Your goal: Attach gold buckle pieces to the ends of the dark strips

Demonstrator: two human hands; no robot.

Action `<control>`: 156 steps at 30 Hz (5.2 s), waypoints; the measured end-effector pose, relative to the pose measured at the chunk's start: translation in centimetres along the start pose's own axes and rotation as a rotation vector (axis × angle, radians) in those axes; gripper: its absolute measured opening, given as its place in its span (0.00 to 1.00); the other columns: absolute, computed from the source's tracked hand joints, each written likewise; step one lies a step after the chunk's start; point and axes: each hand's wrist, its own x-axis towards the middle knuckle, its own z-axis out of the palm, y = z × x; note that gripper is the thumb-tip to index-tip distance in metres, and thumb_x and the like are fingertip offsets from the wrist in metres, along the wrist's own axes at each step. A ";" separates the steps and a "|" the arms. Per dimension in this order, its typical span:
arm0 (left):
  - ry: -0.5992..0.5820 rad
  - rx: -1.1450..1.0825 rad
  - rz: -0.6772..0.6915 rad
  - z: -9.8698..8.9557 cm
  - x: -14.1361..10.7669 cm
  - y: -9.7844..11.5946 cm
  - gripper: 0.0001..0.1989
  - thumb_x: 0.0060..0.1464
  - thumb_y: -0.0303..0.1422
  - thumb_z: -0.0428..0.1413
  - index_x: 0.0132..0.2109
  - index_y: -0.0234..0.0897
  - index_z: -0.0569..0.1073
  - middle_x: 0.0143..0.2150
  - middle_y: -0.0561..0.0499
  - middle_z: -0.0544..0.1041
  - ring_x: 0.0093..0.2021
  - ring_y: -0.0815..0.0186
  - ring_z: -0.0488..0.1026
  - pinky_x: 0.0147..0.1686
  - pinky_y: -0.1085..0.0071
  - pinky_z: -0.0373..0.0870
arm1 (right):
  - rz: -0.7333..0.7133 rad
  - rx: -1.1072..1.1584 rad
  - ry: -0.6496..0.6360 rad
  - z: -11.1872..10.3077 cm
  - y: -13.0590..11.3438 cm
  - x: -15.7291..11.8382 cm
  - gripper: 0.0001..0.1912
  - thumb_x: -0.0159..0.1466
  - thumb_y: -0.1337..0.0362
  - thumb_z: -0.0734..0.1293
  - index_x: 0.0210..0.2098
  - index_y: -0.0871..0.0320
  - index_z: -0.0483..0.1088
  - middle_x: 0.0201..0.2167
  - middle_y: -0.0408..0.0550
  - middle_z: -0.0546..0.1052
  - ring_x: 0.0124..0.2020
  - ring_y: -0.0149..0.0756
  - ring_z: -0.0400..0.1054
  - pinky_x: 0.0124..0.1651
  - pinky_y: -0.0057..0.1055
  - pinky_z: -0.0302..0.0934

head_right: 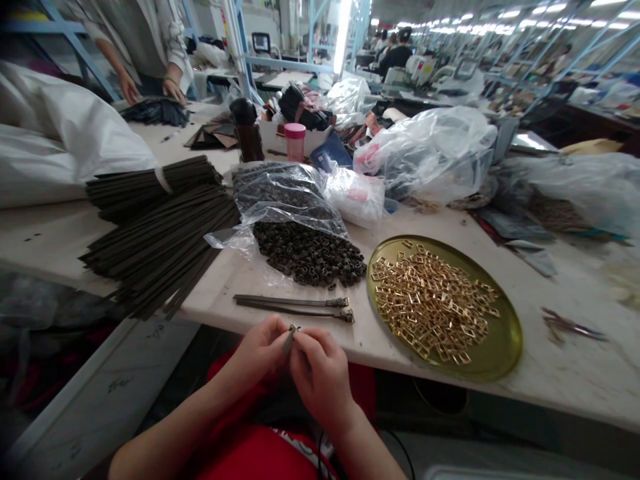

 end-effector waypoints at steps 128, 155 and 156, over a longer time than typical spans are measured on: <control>-0.147 0.098 0.042 -0.2 -0.1 0.6 0.04 0.55 0.32 0.49 0.35 0.35 0.63 0.26 0.56 0.68 0.26 0.71 0.66 0.27 0.75 0.62 | 0.316 0.060 -0.620 -2.9 1.3 3.2 0.16 0.61 0.65 0.59 0.49 0.58 0.61 0.43 0.51 0.73 0.41 0.38 0.67 0.43 0.34 0.62; -0.320 -0.090 0.036 -0.4 -1.2 2.0 0.11 0.55 0.37 0.47 0.32 0.33 0.66 0.26 0.54 0.67 0.27 0.71 0.63 0.29 0.74 0.59 | 0.079 -0.093 -0.195 -2.0 0.7 1.5 0.10 0.62 0.65 0.57 0.43 0.58 0.60 0.28 0.46 0.72 0.26 0.33 0.68 0.29 0.28 0.63; -0.313 -0.066 0.046 -0.4 -1.1 2.0 0.11 0.56 0.36 0.46 0.31 0.33 0.66 0.26 0.54 0.67 0.27 0.71 0.63 0.29 0.74 0.59 | 0.104 -0.070 -0.203 -2.0 0.9 1.5 0.10 0.62 0.64 0.57 0.43 0.57 0.59 0.28 0.46 0.72 0.26 0.33 0.67 0.29 0.28 0.63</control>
